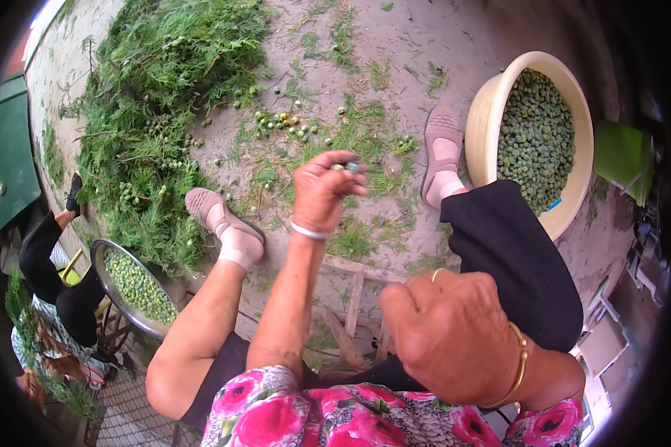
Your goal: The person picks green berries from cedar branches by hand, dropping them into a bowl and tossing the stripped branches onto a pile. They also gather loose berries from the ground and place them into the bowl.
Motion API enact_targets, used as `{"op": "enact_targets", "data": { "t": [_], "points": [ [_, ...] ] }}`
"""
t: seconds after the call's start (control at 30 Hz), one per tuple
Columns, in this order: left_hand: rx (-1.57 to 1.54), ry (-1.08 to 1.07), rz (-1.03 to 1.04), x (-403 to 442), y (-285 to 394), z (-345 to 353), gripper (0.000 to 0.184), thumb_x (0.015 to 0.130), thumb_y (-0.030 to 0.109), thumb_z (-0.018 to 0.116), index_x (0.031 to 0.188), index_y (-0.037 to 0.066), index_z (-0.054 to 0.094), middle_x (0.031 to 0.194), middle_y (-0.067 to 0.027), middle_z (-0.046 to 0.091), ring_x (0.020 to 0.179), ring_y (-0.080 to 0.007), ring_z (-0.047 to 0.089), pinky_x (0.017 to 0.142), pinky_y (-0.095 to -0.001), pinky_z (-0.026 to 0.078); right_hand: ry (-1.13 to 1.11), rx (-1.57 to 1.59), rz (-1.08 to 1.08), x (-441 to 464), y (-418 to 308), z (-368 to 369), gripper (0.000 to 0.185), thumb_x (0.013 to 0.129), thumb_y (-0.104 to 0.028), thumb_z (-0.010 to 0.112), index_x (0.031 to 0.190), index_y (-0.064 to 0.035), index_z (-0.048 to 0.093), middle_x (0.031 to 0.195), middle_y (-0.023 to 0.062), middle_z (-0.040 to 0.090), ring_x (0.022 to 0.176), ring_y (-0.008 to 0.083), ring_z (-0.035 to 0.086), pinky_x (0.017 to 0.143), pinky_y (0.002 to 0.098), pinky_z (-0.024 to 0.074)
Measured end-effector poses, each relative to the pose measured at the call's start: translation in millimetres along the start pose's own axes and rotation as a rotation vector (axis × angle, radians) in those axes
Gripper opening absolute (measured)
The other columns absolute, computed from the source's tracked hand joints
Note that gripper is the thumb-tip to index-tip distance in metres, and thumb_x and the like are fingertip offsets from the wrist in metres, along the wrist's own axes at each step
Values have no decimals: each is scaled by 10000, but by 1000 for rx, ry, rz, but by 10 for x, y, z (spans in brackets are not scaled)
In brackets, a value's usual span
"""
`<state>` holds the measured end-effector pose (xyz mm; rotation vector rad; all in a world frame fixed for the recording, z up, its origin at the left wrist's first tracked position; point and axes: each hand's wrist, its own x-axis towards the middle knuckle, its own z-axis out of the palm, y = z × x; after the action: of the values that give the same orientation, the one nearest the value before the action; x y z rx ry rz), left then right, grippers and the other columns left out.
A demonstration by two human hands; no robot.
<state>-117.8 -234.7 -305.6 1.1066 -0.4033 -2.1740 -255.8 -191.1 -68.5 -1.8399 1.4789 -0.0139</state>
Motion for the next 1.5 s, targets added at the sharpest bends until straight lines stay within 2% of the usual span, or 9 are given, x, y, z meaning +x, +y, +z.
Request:
{"op": "enact_targets", "data": {
  "t": [0.23, 0.47, 0.63, 0.83, 0.93, 1.1, 1.33, 1.43, 1.5],
  "points": [
    [693, 515, 173, 884, -188, -1078, 320, 687, 2, 705, 978, -104, 623, 859, -156, 646, 620, -152, 614, 499, -255, 527, 46, -54, -2, 30, 24, 33, 108, 635, -86, 576, 642, -78, 469, 556, 32, 429, 473, 168, 477, 440, 307, 365],
    [1650, 761, 367, 1163, -445, -786, 401, 595, 243, 826, 899, 52, 646, 866, -192, 644, 848, -357, 615, 748, -422, 489, 19, -76, 11, 52, 28, 61, 84, 654, -96, 577, 652, -74, 496, 555, 14, 420, 478, 142, 469, 433, 294, 352],
    [1644, 767, 434, 1233, -500, -963, 388, 626, 197, 803, 938, 29, 645, 870, -172, 648, 802, -313, 624, 725, -420, 493, 64, -97, -7, 28, 44, 115, 88, 653, -109, 591, 693, -47, 543, 562, 6, 421, 501, 131, 474, 436, 280, 355],
    [24, 213, 106, 640, 39, -1057, 204, 784, 60, 653, 969, -10, 606, 819, -121, 623, 685, -214, 584, 580, -347, 501, 62, -85, -41, -5, 10, 93, 90, 672, -113, 594, 680, -58, 522, 567, 6, 428, 509, 129, 479, 442, 281, 364],
    [-297, 89, -26, 304, 122, -962, 157, 807, 74, 644, 941, 11, 591, 874, -131, 600, 677, -192, 524, 573, -306, 460, 61, -92, -58, -29, -15, 119, 97, 685, -112, 593, 672, -64, 509, 570, 6, 430, 512, 131, 480, 442, 282, 365],
    [-147, 160, -80, 616, -183, -1000, 159, 811, 88, 654, 955, 26, 626, 820, -118, 611, 660, -200, 559, 570, -304, 469, 35, -77, -61, -57, -5, 126, 103, 698, -114, 595, 672, -59, 511, 571, 7, 431, 516, 135, 483, 440, 282, 372],
    [1666, 409, 420, 1071, -605, -824, 135, 677, 55, 691, 800, -2, 688, 691, -51, 676, 579, -172, 603, 629, -328, 515, 87, -89, -61, -65, 43, 150, 122, 713, -120, 621, 732, -6, 580, 559, 7, 440, 508, 129, 475, 432, 273, 365],
    [1349, 315, 468, 1052, -459, -826, 104, 707, 54, 677, 802, 14, 688, 653, -62, 651, 569, -176, 600, 579, -346, 505, -76, -17, -17, -78, -5, 34, 201, 723, -118, 612, 836, 48, 600, 663, 94, 562, 605, 217, 580, 488, 308, 460],
    [470, 286, -67, 779, -153, -659, 110, 768, 63, 672, 873, 37, 650, 681, -85, 611, 551, -154, 570, 455, -299, 461, -44, 17, -1, -135, -27, 42, 148, 712, -120, 592, 785, 4, 560, 655, 89, 546, 610, 211, 570, 512, 325, 461]
  ]
}}
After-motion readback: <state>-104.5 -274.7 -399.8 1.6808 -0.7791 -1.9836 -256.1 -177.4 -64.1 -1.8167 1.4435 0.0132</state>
